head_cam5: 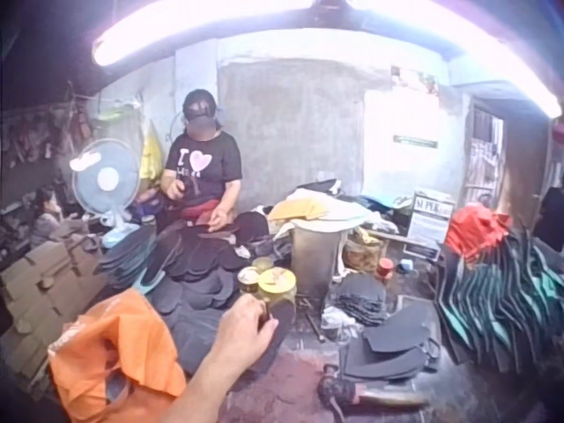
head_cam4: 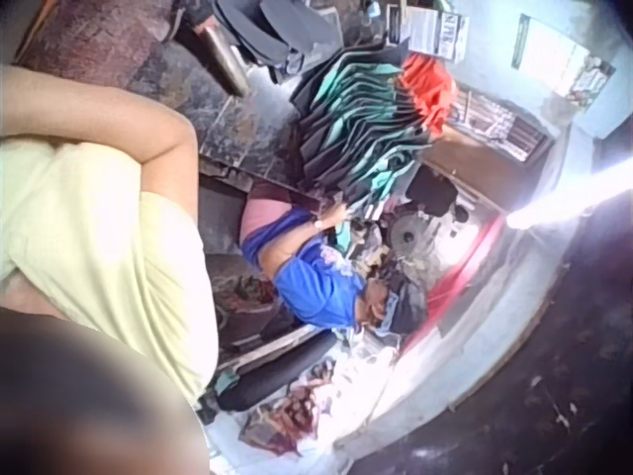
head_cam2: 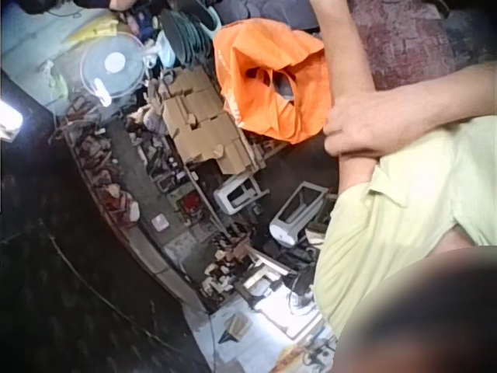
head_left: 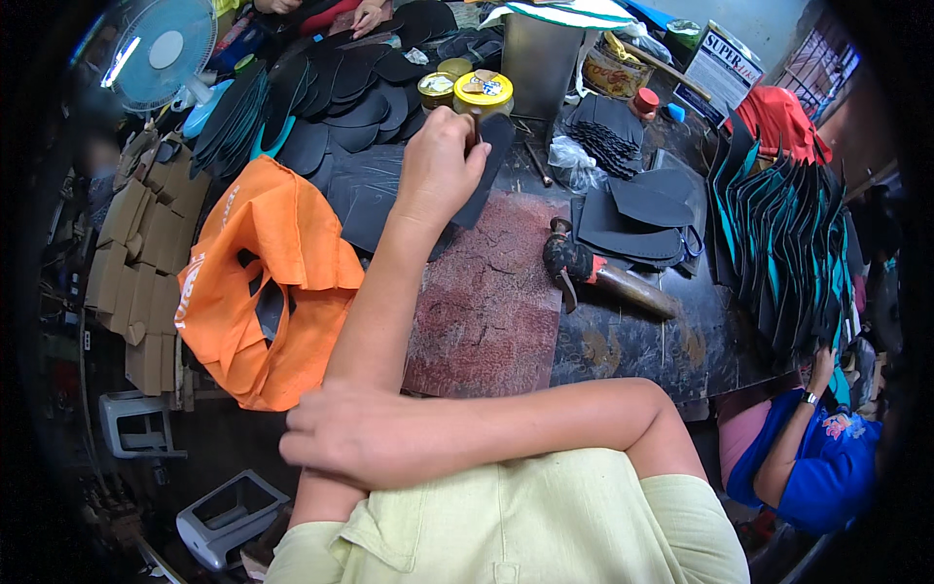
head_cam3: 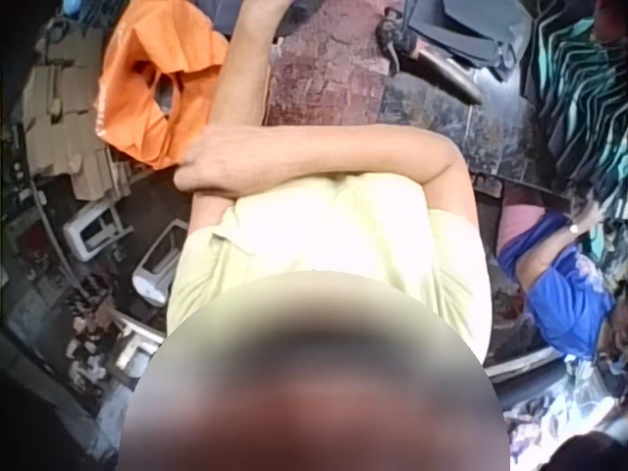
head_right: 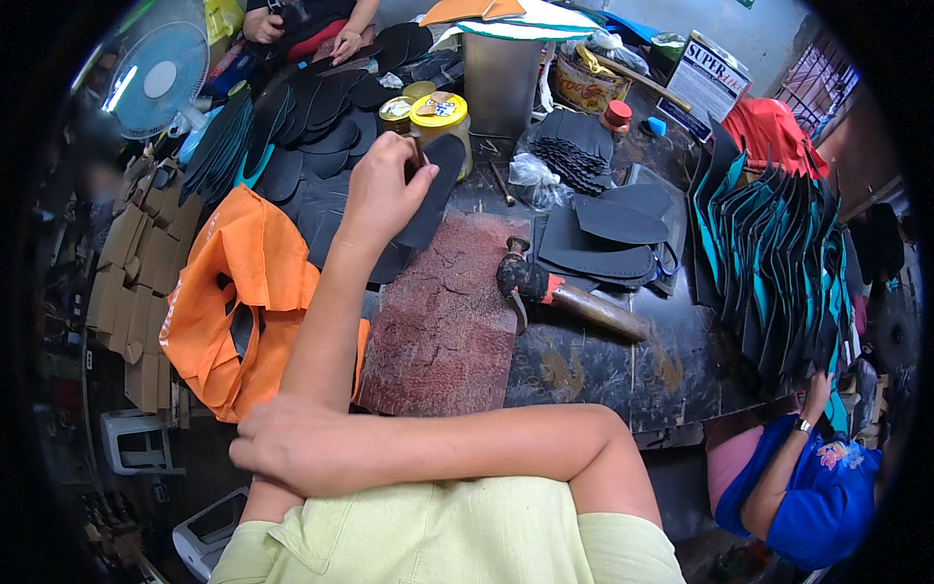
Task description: The person repeatedly places a metal punch on a black shoe insole and strikes it with a hammer to create holes. They reposition the punch multiple times along the insole and continue hammering. Finished insoles are stacked nearby.
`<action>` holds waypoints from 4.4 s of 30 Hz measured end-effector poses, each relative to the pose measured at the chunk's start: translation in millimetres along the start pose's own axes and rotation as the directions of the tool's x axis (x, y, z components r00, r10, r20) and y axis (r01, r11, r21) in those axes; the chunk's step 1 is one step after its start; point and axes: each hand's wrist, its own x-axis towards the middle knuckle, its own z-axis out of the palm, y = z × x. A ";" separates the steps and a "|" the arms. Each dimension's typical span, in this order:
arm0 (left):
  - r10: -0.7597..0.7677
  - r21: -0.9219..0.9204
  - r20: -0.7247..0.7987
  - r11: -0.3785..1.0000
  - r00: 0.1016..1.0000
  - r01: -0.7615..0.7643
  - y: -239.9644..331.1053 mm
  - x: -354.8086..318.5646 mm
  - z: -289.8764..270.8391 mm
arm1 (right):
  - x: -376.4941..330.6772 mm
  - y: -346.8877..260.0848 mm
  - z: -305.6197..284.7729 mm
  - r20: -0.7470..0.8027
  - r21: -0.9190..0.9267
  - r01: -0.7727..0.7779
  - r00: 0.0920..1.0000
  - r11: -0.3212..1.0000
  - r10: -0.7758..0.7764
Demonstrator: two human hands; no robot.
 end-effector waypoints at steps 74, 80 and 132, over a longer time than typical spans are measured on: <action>-0.121 -0.330 0.304 0.917 0.945 0.224 -14.2 -97.0 19.5 | -194.4 -27.6 -130.9 -0.547 -0.171 -0.942 0.336 0.290 0.767; -0.106 -0.257 0.292 0.948 0.950 0.185 -10.2 -94.7 19.0 | -170.7 -44.2 -144.8 -0.548 -0.212 -0.887 0.455 0.410 0.702; 0.128 -0.308 0.190 0.949 0.973 -0.065 3.7 -108.9 12.8 | -140.8 -37.8 -151.1 -0.500 -0.355 -0.843 0.536 0.403 0.680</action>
